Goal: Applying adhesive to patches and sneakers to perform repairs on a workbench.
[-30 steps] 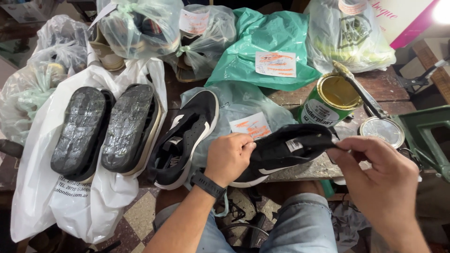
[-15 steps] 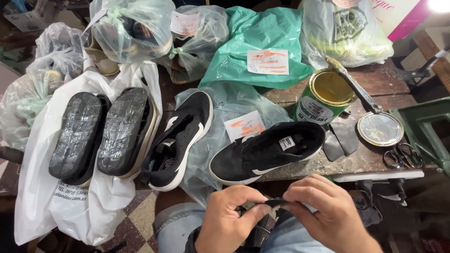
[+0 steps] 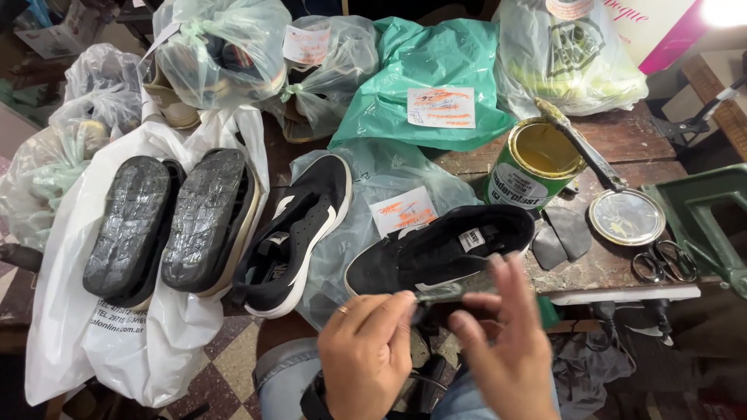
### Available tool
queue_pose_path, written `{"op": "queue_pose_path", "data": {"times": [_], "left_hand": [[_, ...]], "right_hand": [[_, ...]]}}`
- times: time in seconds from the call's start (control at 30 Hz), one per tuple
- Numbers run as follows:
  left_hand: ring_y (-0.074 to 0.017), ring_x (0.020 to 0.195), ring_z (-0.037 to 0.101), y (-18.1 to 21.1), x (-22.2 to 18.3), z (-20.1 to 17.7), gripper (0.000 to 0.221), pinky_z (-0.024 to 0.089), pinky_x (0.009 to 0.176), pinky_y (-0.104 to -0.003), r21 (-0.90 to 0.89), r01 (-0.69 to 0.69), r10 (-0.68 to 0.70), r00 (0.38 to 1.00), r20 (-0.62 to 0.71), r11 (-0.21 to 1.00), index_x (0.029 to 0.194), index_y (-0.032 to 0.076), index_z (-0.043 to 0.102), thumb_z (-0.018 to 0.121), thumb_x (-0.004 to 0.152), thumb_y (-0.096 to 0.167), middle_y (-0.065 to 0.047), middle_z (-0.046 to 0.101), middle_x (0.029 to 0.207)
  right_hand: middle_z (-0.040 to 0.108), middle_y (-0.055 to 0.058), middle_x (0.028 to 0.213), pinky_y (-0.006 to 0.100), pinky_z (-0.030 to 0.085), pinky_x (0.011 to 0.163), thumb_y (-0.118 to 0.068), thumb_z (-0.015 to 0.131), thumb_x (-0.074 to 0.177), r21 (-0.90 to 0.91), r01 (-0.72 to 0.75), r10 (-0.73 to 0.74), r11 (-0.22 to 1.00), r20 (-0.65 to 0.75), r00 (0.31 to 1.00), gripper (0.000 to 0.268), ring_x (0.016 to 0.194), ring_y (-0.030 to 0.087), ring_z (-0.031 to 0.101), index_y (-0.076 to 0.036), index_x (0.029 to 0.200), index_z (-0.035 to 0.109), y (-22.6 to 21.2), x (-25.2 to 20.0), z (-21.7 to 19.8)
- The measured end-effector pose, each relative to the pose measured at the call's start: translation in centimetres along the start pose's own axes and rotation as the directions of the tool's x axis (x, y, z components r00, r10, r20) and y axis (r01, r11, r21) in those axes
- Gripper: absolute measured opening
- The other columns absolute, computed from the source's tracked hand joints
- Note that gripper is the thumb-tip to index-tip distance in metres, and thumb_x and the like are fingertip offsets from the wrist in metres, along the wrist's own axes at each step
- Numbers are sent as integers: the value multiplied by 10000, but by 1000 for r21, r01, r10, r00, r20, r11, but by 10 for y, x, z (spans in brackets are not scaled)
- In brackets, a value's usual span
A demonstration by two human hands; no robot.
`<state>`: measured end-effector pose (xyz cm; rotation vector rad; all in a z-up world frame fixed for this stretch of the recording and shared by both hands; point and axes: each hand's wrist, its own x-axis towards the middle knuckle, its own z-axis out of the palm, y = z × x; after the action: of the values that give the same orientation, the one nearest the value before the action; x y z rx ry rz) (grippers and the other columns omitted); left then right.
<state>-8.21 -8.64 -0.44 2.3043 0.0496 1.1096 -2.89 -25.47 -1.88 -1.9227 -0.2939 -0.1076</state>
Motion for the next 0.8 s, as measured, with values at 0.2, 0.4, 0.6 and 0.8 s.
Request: {"op": "queue_pose_path", "data": {"times": [0.2,0.4,0.6,0.8], "left_hand": [[-181,771,719,-6,4,-6,151,621,698,-293,85,-42,50,994,-97,996,1040,75,797,845,897,78,-18,778,902],[-252,807,688,18,0,6,233,590,757,-415,153,-212,231,966,-117,965,1129,47,776,623,1048,203,-59,723,956],[-258,794,664,16,-4,3,253,584,798,-427,211,-272,285,958,-33,939,1125,12,772,546,1067,111,-94,710,913],[-275,790,579,15,-26,8,424,558,792,-430,158,-268,262,963,59,950,1296,46,733,395,1063,150,-111,667,951]], "right_hand": [[821,113,785,274,566,539,-82,728,927,190,-149,144,970,39,989,186,614,165,668,-18,1048,854,-2,7,-14],[653,76,685,325,494,658,-143,747,954,542,-349,192,764,326,926,259,684,161,570,20,757,705,12,-5,24],[737,173,849,344,609,765,83,706,954,770,-479,527,423,221,820,49,790,240,715,52,916,704,35,-7,38],[722,215,938,399,552,816,-131,567,1011,765,-400,260,506,307,916,311,904,296,693,149,1012,703,40,-11,26]]}}
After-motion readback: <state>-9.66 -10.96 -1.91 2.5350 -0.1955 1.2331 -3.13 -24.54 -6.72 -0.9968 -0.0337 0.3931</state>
